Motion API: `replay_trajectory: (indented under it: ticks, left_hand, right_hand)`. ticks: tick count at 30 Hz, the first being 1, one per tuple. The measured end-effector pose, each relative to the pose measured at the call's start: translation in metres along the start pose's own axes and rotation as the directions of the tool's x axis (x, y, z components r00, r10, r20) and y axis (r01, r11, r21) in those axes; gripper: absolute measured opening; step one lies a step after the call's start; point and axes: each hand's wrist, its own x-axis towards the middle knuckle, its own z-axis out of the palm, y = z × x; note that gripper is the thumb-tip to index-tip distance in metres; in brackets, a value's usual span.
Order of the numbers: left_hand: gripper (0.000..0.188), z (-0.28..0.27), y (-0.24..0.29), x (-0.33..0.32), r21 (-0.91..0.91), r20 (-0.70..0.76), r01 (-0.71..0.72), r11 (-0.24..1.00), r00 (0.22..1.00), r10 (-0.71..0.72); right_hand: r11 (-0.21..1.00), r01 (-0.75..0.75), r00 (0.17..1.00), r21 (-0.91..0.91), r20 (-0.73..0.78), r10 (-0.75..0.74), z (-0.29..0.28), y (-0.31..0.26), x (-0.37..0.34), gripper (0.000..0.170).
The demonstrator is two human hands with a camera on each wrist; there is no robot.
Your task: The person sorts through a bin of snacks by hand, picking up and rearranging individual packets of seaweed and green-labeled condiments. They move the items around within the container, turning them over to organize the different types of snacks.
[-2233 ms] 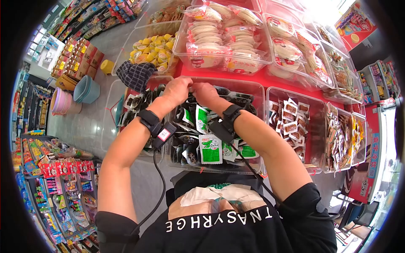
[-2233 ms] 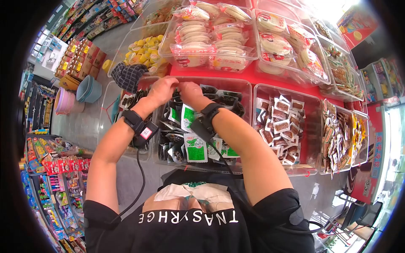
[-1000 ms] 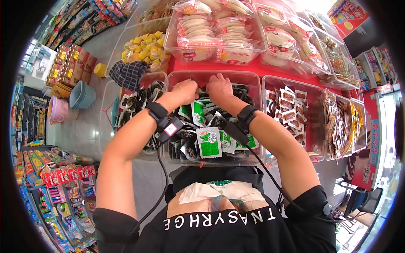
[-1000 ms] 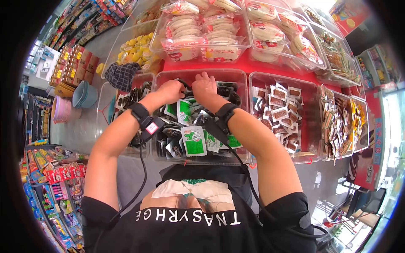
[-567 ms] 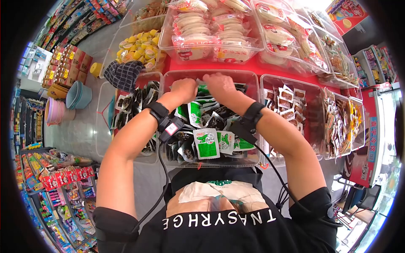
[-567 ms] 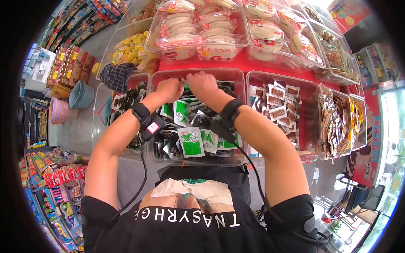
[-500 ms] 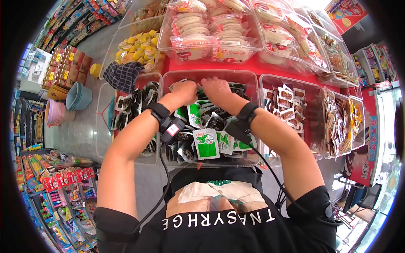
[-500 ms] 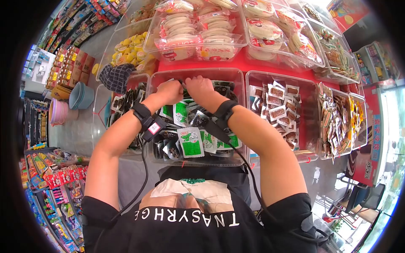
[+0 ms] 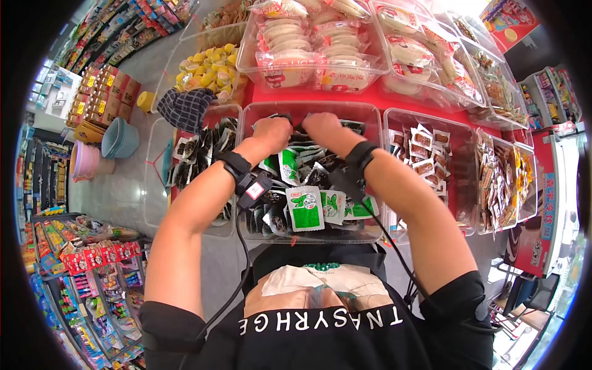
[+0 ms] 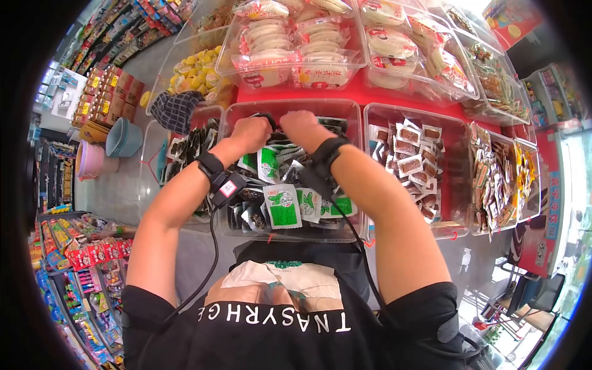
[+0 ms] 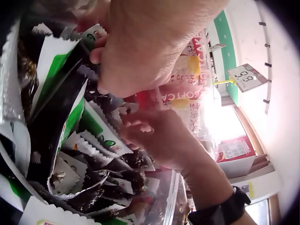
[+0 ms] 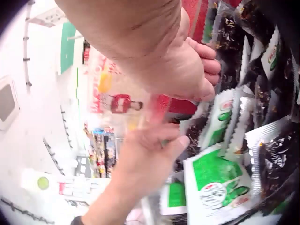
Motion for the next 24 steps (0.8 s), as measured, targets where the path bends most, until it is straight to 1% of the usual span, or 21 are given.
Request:
replay_trajectory:
  ticks: [1,4,5,8,9,12,13,15,17,18,20,21,23,24]
  left_hand:
    - [0.013,-0.003,-0.001,-0.003,-0.025,-0.018,-0.01,1.0,1.0,0.01]
    - [0.012,-0.017,-0.006,-0.006,-0.04,-0.012,0.071,0.997,0.997,-0.071]
    - [0.013,-0.024,-0.005,-0.007,-0.062,0.013,0.079,0.995,0.997,-0.078]
    - [0.013,-0.049,0.001,-0.009,-0.028,0.057,0.08,0.996,0.995,-0.079]
    - [0.013,-0.052,-0.001,-0.007,0.019,0.053,0.016,1.0,0.998,-0.017]
    - [0.013,-0.061,-0.001,-0.015,-0.014,-0.006,-0.025,1.0,1.0,0.024]
    - [0.014,-0.057,-0.006,-0.017,-0.102,-0.081,-0.083,0.991,0.994,0.075]
    - [0.016,-0.043,-0.02,-0.019,-0.258,-0.246,-0.219,0.941,0.957,0.155]
    - [0.016,-0.033,-0.027,-0.024,-0.208,-0.257,-0.121,0.971,0.964,0.065]
    - [0.017,-0.029,-0.029,-0.027,-0.187,-0.262,-0.067,0.98,0.965,0.016]
    - [0.012,-0.023,-0.027,-0.027,0.091,-0.209,-0.099,0.991,0.971,0.116]
    - [0.01,-0.022,-0.025,-0.026,0.228,-0.174,-0.122,0.966,0.971,0.164]
    - [0.007,-0.015,-0.028,-0.016,0.356,-0.103,-0.149,0.923,0.975,0.197]
    - [0.005,-0.012,-0.031,-0.008,0.417,-0.067,-0.165,0.894,0.975,0.211]
  right_hand:
    - [0.994,-0.073,0.984,0.084,0.168,0.058,-0.002,0.01,0.006,0.021]
    - [0.937,-0.029,0.998,0.349,0.068,0.006,-0.023,0.019,0.001,0.022]
    - [0.888,-0.048,0.998,0.457,0.059,0.024,-0.046,0.008,-0.007,0.028]
    - [0.851,-0.069,0.995,0.521,-0.021,0.093,-0.035,-0.018,0.003,0.031]
    - [0.882,-0.083,0.985,0.465,-0.094,0.142,-0.027,-0.024,0.004,0.032]
    - [0.847,-0.164,0.976,0.506,-0.04,0.212,-0.021,-0.026,0.007,0.032]
    - [0.836,-0.197,0.975,0.512,0.009,0.224,-0.02,-0.026,0.008,0.029]
    - [0.812,-0.183,0.968,0.555,-0.042,0.247,-0.01,-0.021,0.008,0.027]
    - [0.773,-0.171,0.961,0.611,-0.069,0.266,-0.003,-0.015,0.008,0.025]
    - [0.782,-0.119,0.976,0.612,-0.072,0.205,-0.003,-0.014,0.006,0.025]
    - [0.789,-0.02,0.993,0.615,-0.079,0.087,-0.002,-0.014,0.001,0.025]
    - [0.794,-0.005,0.99,0.608,-0.106,0.088,0.0,-0.017,0.0,0.025]
    - [0.808,0.019,0.983,0.588,-0.159,0.092,0.002,-0.023,-0.003,0.025]
    - [0.817,-0.028,0.983,0.576,-0.132,0.127,0.0,-0.022,-0.002,0.025]
